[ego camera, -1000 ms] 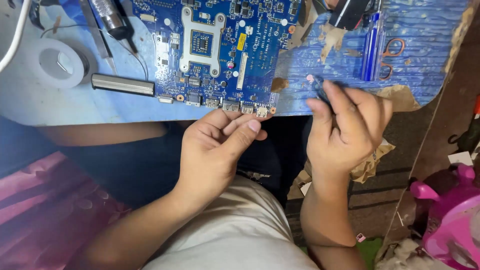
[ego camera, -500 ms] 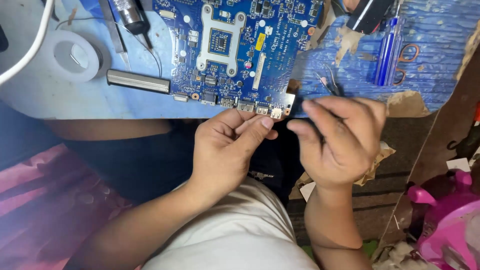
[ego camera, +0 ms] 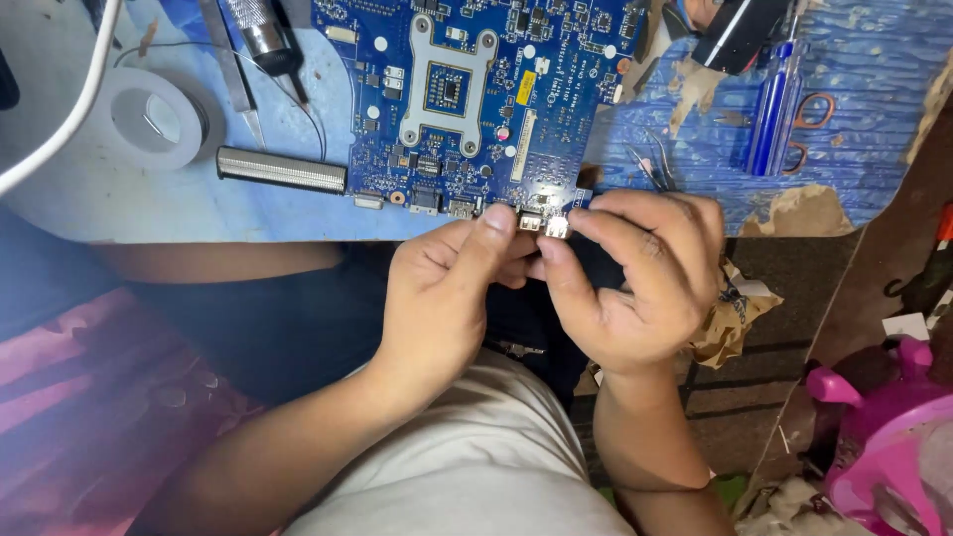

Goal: Soldering a connector onto a laptop motherboard and inspecting the connection with tweezers.

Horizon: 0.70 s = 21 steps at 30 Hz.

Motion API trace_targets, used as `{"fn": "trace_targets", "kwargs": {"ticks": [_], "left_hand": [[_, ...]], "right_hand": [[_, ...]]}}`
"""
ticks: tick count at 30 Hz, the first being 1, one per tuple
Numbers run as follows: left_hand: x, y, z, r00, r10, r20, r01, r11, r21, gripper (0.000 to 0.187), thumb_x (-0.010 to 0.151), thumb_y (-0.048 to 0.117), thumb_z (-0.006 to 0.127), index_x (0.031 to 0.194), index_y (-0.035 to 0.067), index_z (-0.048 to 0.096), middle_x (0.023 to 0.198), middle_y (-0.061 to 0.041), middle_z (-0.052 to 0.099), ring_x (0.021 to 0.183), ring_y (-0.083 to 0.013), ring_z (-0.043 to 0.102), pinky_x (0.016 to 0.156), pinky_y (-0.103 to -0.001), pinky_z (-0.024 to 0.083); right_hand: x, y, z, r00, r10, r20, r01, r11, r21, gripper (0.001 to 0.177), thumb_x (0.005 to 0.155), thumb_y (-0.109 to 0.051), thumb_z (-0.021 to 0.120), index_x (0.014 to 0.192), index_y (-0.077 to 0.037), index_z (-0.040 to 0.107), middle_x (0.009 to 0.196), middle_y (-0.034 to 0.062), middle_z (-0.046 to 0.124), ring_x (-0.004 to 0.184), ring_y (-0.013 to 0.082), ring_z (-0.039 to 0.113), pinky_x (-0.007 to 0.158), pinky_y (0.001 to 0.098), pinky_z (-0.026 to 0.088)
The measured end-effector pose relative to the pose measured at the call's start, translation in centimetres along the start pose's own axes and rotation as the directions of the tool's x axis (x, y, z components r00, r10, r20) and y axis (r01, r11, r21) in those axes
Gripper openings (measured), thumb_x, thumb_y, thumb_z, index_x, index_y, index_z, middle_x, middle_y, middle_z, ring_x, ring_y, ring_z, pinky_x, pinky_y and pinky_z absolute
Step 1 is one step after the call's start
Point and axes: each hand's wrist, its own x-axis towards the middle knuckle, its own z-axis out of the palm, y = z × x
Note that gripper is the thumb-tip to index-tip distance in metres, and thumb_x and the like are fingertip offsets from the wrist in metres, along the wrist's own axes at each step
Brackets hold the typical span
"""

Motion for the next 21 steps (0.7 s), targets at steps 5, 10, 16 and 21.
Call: {"fn": "trace_targets", "kwargs": {"ticks": [5,10,16,21], "left_hand": [[0.1,-0.2,0.3,0.998,-0.048,-0.043,0.047,0.998,-0.035,0.04,0.107,0.036,0.069,0.094,0.002,0.086,0.087,-0.01,0.086,0.077,-0.016,0.079,0.073,-0.029,0.067],[0.0,-0.4,0.3,0.997,-0.057,-0.048,0.054,0.997,-0.053,0.038,0.107,0.035,0.069,0.093,0.003,0.085,0.088,-0.009,0.084,0.078,-0.0152,0.077,0.072,-0.029,0.067],[-0.1,-0.3,0.3,1.0,-0.016,-0.012,0.016,0.998,-0.064,0.038,0.109,0.036,0.067,0.09,0.007,0.082,0.087,-0.004,0.082,0.079,-0.0135,0.075,0.073,-0.029,0.066],[-0.2,0.0,0.0,0.999,-0.046,0.024,0.047,0.998,-0.033,0.038,0.11,0.037,0.063,0.102,0.006,0.084,0.096,-0.007,0.086,0.094,-0.0197,0.086,0.078,-0.029,0.067]], "right_hand": [[-0.2,-0.3,0.4,1.0,0.019,-0.022,-0.019,1.0,-0.022,0.024,0.108,-0.024,0.08,0.103,-0.001,0.078,0.107,0.0195,0.077,0.096,0.038,0.068,0.088,0.049,0.054],[-0.7,-0.3,0.8,0.998,0.023,-0.06,-0.025,0.999,-0.031,0.022,0.108,-0.024,0.081,0.104,-0.003,0.077,0.107,0.0196,0.078,0.096,0.038,0.068,0.088,0.0493,0.056],[-0.8,-0.6,1.1,0.995,0.049,-0.087,-0.053,0.998,-0.036,0.023,0.109,-0.025,0.08,0.104,-0.003,0.077,0.107,0.019,0.078,0.097,0.0376,0.066,0.088,0.0484,0.055],[-0.7,-0.4,0.5,0.998,0.038,-0.046,-0.04,0.999,-0.03,0.023,0.108,-0.023,0.083,0.106,-0.001,0.079,0.11,0.0192,0.079,0.098,0.0385,0.069,0.092,0.0497,0.056]]}}
